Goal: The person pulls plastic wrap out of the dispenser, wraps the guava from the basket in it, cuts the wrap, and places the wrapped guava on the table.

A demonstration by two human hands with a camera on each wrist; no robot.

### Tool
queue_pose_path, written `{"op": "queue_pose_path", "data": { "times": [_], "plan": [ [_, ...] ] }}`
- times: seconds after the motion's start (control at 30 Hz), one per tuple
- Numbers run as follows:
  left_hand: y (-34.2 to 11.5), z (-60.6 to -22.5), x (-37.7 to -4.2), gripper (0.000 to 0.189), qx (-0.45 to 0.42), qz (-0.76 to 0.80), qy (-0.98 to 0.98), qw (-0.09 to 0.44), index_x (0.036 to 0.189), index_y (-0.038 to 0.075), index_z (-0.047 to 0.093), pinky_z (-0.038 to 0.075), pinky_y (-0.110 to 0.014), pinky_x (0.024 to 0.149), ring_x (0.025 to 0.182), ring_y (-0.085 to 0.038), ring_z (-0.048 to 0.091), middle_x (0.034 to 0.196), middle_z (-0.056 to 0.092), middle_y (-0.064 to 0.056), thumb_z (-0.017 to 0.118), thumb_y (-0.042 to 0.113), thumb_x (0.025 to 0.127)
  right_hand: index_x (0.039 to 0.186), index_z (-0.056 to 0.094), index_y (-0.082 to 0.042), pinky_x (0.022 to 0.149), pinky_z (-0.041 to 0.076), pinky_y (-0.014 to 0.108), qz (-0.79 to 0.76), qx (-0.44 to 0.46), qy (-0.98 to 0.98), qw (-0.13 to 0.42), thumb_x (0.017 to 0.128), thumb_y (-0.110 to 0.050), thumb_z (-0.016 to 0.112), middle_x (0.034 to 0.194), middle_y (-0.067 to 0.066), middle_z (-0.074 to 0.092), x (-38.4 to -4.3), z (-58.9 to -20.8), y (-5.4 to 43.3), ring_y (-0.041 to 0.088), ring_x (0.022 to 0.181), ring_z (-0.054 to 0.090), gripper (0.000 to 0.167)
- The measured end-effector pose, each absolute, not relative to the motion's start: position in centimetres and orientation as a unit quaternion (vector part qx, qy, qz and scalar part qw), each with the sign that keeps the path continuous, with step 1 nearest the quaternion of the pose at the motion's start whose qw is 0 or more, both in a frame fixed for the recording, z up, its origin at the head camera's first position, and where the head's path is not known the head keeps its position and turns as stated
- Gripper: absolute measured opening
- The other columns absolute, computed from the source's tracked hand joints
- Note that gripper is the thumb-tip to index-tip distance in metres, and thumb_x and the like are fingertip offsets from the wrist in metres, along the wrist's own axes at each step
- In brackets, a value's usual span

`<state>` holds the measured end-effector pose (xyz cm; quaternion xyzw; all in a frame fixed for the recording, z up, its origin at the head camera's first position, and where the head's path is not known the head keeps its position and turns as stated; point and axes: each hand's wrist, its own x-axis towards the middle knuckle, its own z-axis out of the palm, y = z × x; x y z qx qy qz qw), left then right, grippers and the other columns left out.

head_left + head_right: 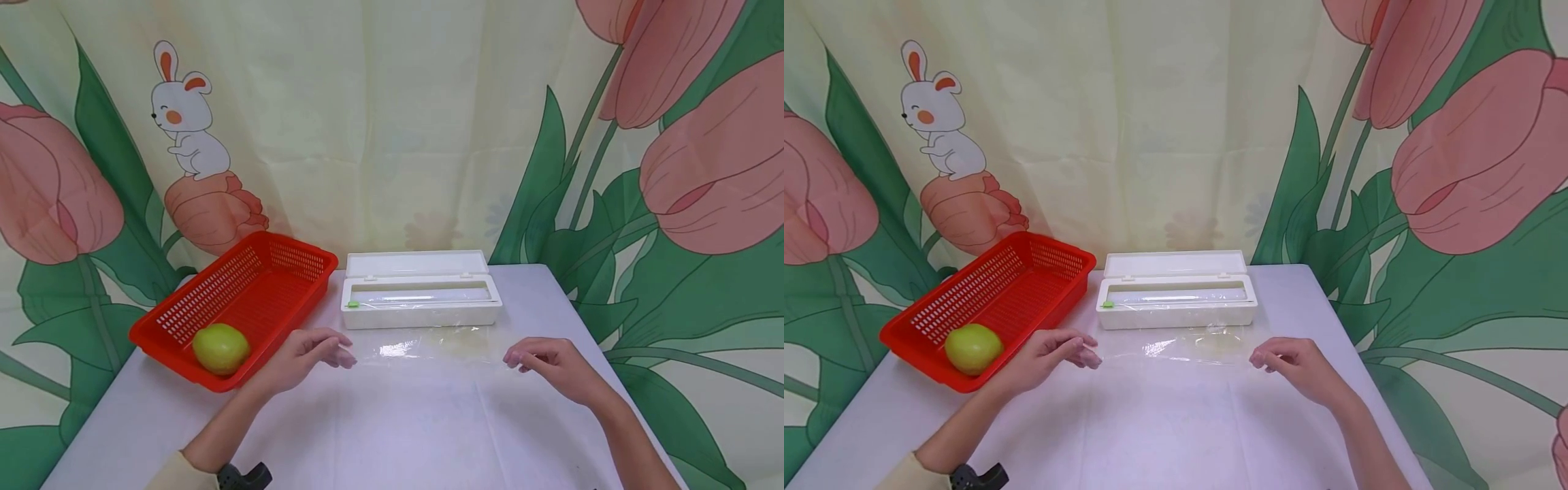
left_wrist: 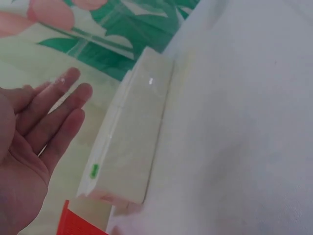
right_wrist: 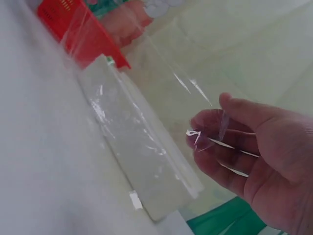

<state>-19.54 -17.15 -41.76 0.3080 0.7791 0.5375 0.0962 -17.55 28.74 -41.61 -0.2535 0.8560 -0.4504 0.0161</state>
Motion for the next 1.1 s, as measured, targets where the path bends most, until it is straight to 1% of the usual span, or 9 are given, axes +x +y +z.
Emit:
{"op": "queue_pose_path", "data": {
  "times": [0.13,0.3,0.37,0.53,0.73,0.83,0.9,1.0,1.1],
  "plan": [
    [-17.1,-41.7,-19.3,0.031,0.294,0.547,0.777,0.103,0.129,0.009,0.058,0.058,-0.027,0.083,0.09,-0.015,0.073,0.099,0.075,-0.011,0.054,0.014,0.099,0.096,0.074,-0.014,0.07,0.057,0.02,-0.436,-0.24,0.867,0.014,0.092,-0.012,0.065,0.097,0.005,0.072,-17.1,-41.1,28.5,0.001,0.084,0.064,0.011],
    [-17.1,-41.5,-19.1,0.036,0.297,0.565,0.761,0.114,0.125,0.003,0.06,0.058,-0.026,0.082,0.09,-0.019,0.073,0.102,0.073,-0.018,0.067,0.008,0.089,0.097,0.073,-0.017,0.071,0.057,0.021,-0.438,-0.236,0.867,0.037,0.089,-0.016,0.069,0.098,-0.001,0.071,-16.4,-40.5,28.5,0.002,0.086,0.064,0.009],
    [-17.0,-41.5,-19.0,0.037,0.296,0.559,0.766,0.114,0.123,0.003,0.061,0.058,-0.025,0.082,0.09,-0.018,0.073,0.103,0.072,-0.019,0.07,0.009,0.087,0.099,0.071,-0.015,0.072,0.058,0.022,-0.446,-0.249,0.858,0.057,0.089,-0.015,0.069,0.098,-0.002,0.07,-16.1,-40.2,28.6,0.004,0.086,0.065,0.011],
    [-16.9,-41.3,-18.7,0.039,0.284,0.532,0.791,0.106,0.119,0.011,0.065,0.057,-0.022,0.081,0.089,-0.012,0.072,0.101,0.074,-0.011,0.076,0.019,0.083,0.103,0.07,-0.014,0.072,0.058,0.024,-0.449,-0.276,0.843,0.107,0.092,-0.016,0.065,0.096,-0.002,0.071,-15.6,-39.5,28.6,0.007,0.085,0.066,0.012],
    [-16.9,-41.3,-18.8,0.038,0.297,0.52,0.796,0.09,0.119,0.012,0.065,0.057,-0.023,0.082,0.09,-0.011,0.072,0.099,0.074,-0.005,0.075,0.02,0.083,0.109,0.068,-0.008,0.077,0.055,0.022,-0.439,-0.287,0.831,0.183,0.098,-0.016,0.055,0.09,0.002,0.074,-15.4,-38.9,28.8,0.01,0.085,0.068,0.019],
    [-17.0,-41.1,-19.1,0.036,0.285,0.514,0.806,0.073,0.119,0.014,0.066,0.057,-0.023,0.082,0.091,-0.01,0.072,0.1,0.074,-0.003,0.074,0.022,0.085,0.113,0.067,-0.009,0.078,0.054,0.019,-0.418,-0.28,0.847,0.174,0.099,-0.019,0.054,0.094,0.001,0.074,-15.4,-38.7,28.6,0.005,0.09,0.067,0.022],
    [-17.1,-40.9,-19.2,0.035,0.272,0.513,0.812,0.066,0.119,0.017,0.066,0.057,-0.023,0.083,0.092,-0.01,0.071,0.102,0.074,-0.001,0.074,0.024,0.085,0.116,0.067,-0.01,0.08,0.054,0.019,-0.403,-0.269,0.862,0.148,0.099,-0.022,0.055,0.102,0.001,0.073,-15.6,-38.7,28.4,0.0,0.094,0.066,0.024],
    [-17.1,-40.7,-19.5,0.037,0.266,0.515,0.813,0.063,0.12,0.018,0.065,0.057,-0.025,0.085,0.097,-0.013,0.071,0.107,0.073,-0.001,0.074,0.026,0.085,0.118,0.066,-0.011,0.083,0.054,0.019,-0.39,-0.257,0.878,0.107,0.098,-0.025,0.056,0.111,0.005,0.071,-16.0,-39.0,28.1,-0.001,0.1,0.064,0.026],
    [-16.9,-40.7,-19.8,0.039,0.273,0.515,0.81,0.065,0.122,0.017,0.064,0.056,-0.026,0.087,0.102,-0.019,0.07,0.112,0.071,-0.001,0.074,0.026,0.085,0.121,0.064,-0.01,0.083,0.054,0.019,-0.392,-0.25,0.881,0.088,0.098,-0.024,0.056,0.114,0.008,0.07,-16.6,-39.7,28.0,-0.002,0.1,0.063,0.028]
  ]
}}
